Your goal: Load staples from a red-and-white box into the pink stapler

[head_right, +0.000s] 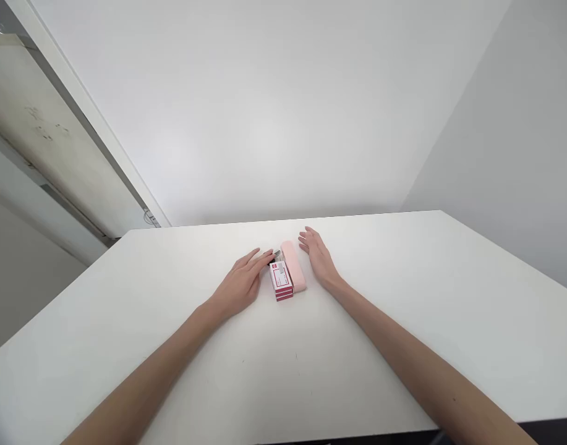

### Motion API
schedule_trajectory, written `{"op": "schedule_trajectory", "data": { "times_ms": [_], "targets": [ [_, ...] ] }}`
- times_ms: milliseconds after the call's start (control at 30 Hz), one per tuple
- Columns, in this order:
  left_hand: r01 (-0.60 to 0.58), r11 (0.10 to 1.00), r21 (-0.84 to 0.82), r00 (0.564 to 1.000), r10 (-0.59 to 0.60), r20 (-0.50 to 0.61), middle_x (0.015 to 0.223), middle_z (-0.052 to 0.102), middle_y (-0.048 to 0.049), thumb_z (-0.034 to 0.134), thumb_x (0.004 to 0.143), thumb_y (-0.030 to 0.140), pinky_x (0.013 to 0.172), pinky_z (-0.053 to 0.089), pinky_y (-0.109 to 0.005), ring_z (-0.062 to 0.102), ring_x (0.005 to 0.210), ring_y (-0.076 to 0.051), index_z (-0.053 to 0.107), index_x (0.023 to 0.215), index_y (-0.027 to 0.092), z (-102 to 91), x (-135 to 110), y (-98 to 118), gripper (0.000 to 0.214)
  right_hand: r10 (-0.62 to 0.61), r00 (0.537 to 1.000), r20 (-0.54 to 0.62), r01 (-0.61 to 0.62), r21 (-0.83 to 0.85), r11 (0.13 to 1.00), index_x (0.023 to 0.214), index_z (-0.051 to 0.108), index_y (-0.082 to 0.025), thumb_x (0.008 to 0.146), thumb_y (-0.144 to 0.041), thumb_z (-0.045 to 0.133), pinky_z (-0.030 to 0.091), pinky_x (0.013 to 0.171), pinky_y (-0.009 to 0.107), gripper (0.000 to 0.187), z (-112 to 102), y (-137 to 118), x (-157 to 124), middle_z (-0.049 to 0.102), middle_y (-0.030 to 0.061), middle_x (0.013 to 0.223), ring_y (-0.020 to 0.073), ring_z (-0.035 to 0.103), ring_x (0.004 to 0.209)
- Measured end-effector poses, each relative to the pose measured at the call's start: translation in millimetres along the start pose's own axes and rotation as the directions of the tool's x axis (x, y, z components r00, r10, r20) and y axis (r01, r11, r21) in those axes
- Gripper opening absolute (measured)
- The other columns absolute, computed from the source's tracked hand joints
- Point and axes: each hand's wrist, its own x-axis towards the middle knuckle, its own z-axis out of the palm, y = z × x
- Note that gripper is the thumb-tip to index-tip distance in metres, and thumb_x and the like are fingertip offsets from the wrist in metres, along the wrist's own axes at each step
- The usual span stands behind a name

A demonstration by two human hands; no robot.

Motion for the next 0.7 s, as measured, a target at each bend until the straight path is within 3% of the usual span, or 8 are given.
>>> {"op": "schedule_trajectory", "data": {
  "times_ms": [133, 267, 467, 700],
  "targets": [
    [0.069, 0.993, 0.097, 0.997, -0.064, -0.053, 0.166, 0.043, 0.0006, 0.037, 0.098, 0.013, 0.126, 0.034, -0.05, 0.031, 0.157, -0.029, 0.043, 0.159, 0.025, -0.9, 0, 2, 0.062, -0.002, 1.0, 0.004, 0.002, -0.015, 1.0, 0.148, 0.05, -0.031, 0.101, -0.069, 0.043, 0.044, 0.123, 0.042, 0.061, -1, 1, -4, 0.058, 0.0085, 0.152, 0.025, 0.057, 0.141],
    [0.21, 0.954, 0.215, 0.975, -0.187, -0.122, 0.165, 0.045, -0.0048, 0.039, 0.099, 0.019, 0.125, 0.034, -0.052, 0.035, 0.155, -0.033, 0.046, 0.157, 0.019, -4.6, 0, 2, 0.058, 0.005, 1.0, 0.007, -0.005, -0.055, 0.998, 0.148, 0.049, -0.032, 0.101, -0.07, 0.042, 0.044, 0.122, 0.045, 0.061, 0, -1, -8, 0.059, 0.0076, 0.151, 0.0263, 0.058, 0.14],
    [0.432, 0.83, 0.352, 0.895, -0.348, -0.278, 0.157, 0.054, -0.0112, 0.042, 0.097, 0.025, 0.124, 0.029, -0.054, 0.038, 0.151, -0.039, 0.053, 0.149, 0.013, -11.8, -2, -18, 0.055, 0.019, 1.0, -0.007, -0.02, -0.128, 0.992, 0.15, 0.048, -0.033, 0.101, -0.07, 0.04, 0.039, 0.123, 0.047, 0.061, 0, -4, -14, 0.059, 0.0064, 0.152, 0.0265, 0.058, 0.139],
    [0.583, 0.693, 0.424, 0.807, -0.435, -0.399, 0.145, 0.061, -0.0234, 0.042, 0.091, 0.023, 0.125, 0.02, -0.063, 0.042, 0.146, -0.043, 0.059, 0.137, 0.001, -23.1, -10, -47, 0.054, -0.007, 1.0, 0.014, 0.01, -0.225, 0.974, 0.142, 0.055, -0.032, 0.101, -0.066, 0.043, 0.037, 0.123, 0.049, 0.055, -1, -8, -19, 0.059, 0.0053, 0.153, 0.0263, 0.054, 0.142]
  ]
}}
